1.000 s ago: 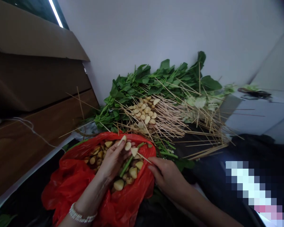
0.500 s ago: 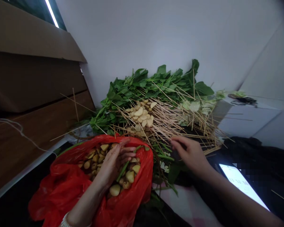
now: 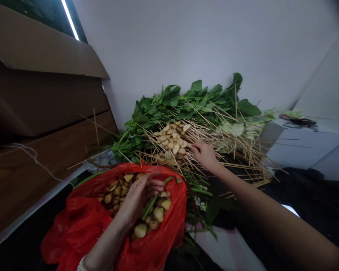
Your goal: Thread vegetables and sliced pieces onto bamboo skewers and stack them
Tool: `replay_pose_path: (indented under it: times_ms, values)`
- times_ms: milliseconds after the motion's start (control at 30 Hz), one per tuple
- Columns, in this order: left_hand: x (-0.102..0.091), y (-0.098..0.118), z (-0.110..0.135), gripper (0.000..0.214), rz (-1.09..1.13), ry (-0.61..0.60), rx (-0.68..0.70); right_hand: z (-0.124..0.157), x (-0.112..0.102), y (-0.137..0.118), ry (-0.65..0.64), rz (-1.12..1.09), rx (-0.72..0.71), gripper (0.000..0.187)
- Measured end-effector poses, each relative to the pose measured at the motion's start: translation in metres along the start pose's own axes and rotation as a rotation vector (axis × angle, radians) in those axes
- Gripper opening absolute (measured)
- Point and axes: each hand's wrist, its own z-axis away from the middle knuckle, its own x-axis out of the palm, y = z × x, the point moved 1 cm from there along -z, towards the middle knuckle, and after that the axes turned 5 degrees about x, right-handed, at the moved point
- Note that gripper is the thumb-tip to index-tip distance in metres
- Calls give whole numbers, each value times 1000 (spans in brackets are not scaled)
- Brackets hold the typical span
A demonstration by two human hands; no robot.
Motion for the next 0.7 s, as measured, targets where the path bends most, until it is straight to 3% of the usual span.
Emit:
replay_pose_path:
  times_ms: [167,300,467,567,700]
  values:
    - [1,0,0,40,-6,-1,-7,9,-11,4,-3,53,-89,21]
    - [0,0,-2,40,-3,7,-10,24,-52,20,71,100,-105,25]
    - [-2,0,-4,41,-14,-2,-25,47,-110,61,117,237,-37,26]
    - [1,3,-4,41,-35,19,-37,65,-124,86,54,340,-5,25]
    - [5,6,-4,42,-66,46,-40,88,-116,102,-136,470,-46,24]
